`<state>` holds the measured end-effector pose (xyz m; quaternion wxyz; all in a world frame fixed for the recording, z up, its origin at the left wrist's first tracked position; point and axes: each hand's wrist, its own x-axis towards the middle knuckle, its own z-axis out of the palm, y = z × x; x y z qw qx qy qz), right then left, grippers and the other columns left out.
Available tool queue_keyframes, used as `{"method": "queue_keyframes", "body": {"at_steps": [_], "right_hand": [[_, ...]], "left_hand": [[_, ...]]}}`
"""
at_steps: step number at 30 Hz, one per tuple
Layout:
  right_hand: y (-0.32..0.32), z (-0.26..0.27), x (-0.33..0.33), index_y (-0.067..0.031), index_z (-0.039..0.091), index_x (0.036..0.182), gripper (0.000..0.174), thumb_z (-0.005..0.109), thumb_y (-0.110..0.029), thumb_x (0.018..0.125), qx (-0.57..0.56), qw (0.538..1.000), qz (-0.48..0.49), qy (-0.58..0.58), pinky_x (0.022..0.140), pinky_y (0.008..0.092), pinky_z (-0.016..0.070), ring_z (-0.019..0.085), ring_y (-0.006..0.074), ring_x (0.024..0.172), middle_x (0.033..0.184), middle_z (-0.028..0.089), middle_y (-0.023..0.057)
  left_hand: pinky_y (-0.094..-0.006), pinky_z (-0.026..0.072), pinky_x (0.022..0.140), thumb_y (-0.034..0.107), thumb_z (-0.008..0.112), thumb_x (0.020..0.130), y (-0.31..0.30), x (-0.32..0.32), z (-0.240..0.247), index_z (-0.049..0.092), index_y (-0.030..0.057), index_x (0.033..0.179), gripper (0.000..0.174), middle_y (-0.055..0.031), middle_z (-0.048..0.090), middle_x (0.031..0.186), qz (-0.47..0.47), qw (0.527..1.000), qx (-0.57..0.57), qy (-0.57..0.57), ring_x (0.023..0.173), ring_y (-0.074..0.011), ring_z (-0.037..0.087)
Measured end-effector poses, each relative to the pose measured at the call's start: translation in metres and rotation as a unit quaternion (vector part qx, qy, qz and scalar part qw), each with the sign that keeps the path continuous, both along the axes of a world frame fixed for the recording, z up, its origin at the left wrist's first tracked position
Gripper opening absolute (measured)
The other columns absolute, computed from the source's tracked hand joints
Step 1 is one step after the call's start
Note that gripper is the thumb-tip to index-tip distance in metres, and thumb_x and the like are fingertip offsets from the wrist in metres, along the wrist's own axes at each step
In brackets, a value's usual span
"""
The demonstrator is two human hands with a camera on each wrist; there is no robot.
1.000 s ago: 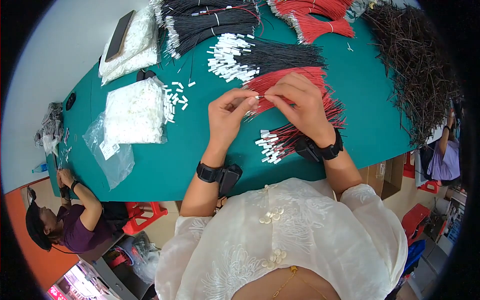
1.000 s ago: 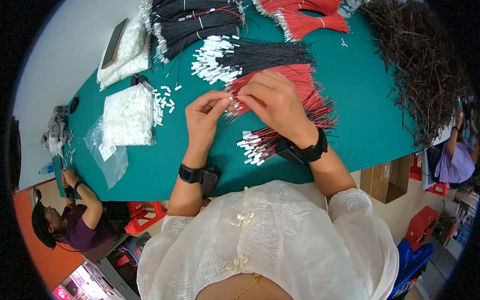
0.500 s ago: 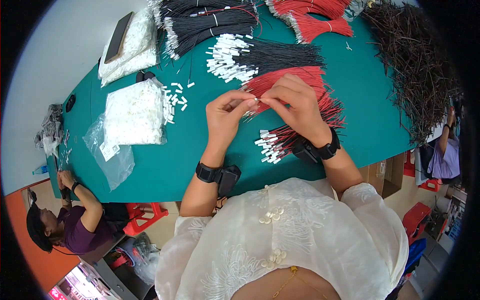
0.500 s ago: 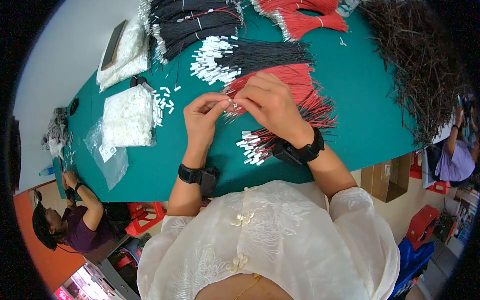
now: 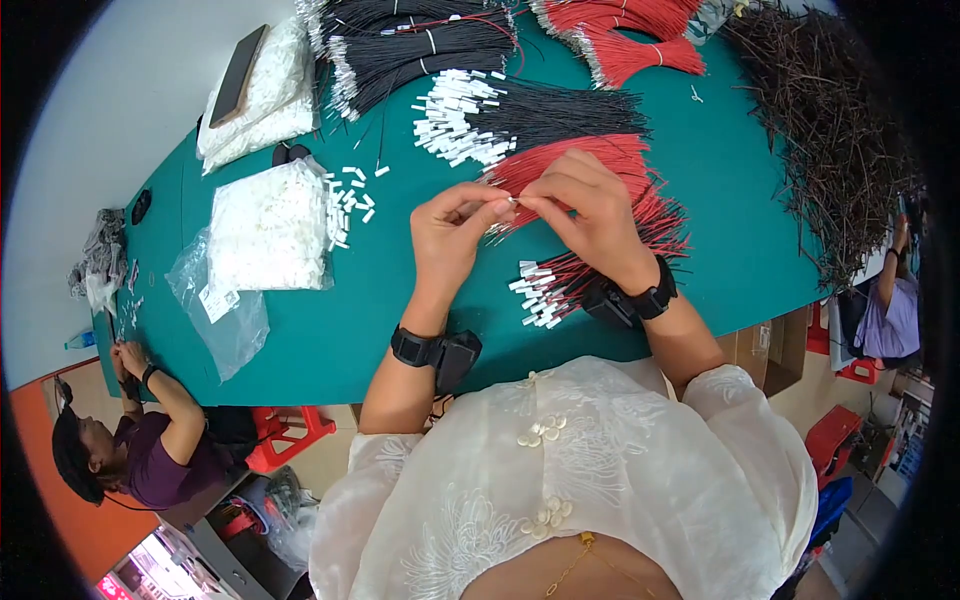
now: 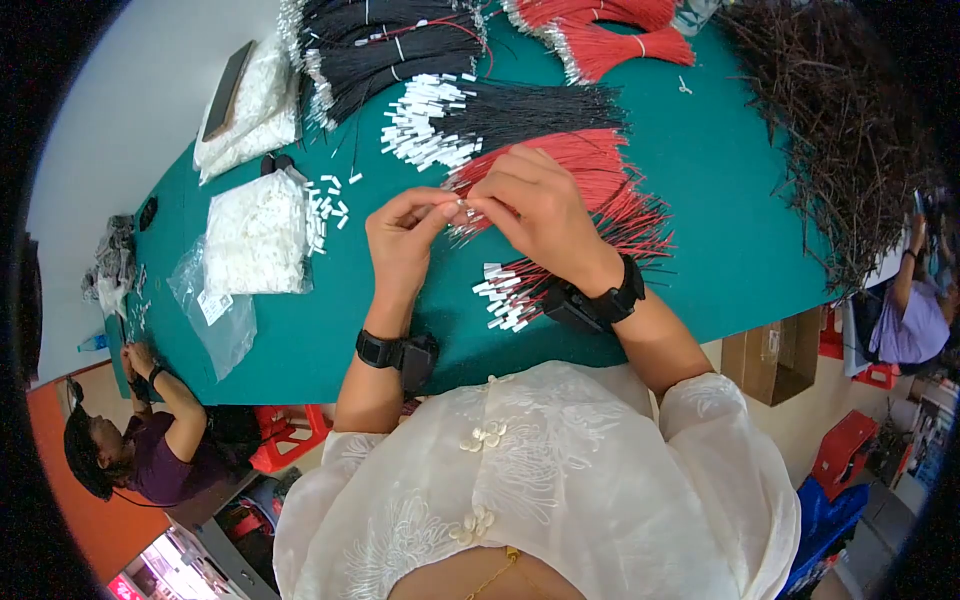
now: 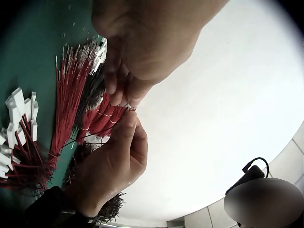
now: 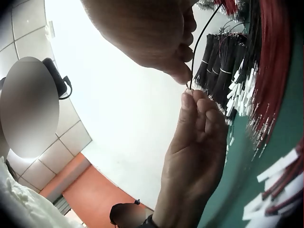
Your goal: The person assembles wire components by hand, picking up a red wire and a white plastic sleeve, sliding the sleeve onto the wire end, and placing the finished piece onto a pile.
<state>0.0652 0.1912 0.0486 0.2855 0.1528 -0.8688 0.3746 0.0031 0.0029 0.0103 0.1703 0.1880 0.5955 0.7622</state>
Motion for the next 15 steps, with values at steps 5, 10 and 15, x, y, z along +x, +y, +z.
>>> {"method": "queue_keyframes", "body": {"at_steps": [5, 10, 15], "right_hand": [[0.0007, 0.0017, -0.0008, -0.0023, 0.072, 0.088, 0.012, 0.079, 0.000, 0.078, 0.002, 1.000, 0.006, 0.002, 0.071, 0.0358, 0.0490, 0.063, 0.0259, 0.076, 0.082, 0.067, 0.0080], [0.0004, 0.0010, 0.0002, -0.0024, 0.072, 0.088, 0.011, 0.079, -0.001, 0.079, 0.000, 1.000, 0.012, -0.006, 0.071, 0.0355, 0.0488, 0.063, 0.0256, 0.076, 0.082, 0.067, 0.0076], [0.0014, 0.0006, 0.0005, -0.0028, 0.073, 0.087, 0.011, 0.079, -0.002, 0.079, -0.028, 0.999, 0.036, -0.020, 0.070, 0.0354, 0.0488, 0.063, 0.0253, 0.076, 0.082, 0.068, 0.0071]], "left_hand": [[-0.0258, 0.0589, 0.075, -0.002, 0.073, 0.092, 0.0006, 0.0000, 0.0002, 0.073, -0.0057, 0.102, 0.011, -0.0118, 0.076, 0.094, 0.001, 1.000, -0.006, 0.003, 0.083, -0.0158, 0.074], [-0.0259, 0.0590, 0.075, -0.001, 0.073, 0.092, 0.0004, 0.0010, 0.0009, 0.073, -0.0060, 0.102, 0.011, -0.0125, 0.076, 0.093, -0.019, 1.000, -0.015, -0.004, 0.083, -0.0162, 0.074], [-0.0261, 0.0592, 0.075, -0.001, 0.072, 0.093, 0.0008, 0.0039, 0.0018, 0.073, -0.0057, 0.103, 0.011, -0.0121, 0.076, 0.091, -0.021, 1.000, 0.001, -0.009, 0.083, -0.0163, 0.074]]}}
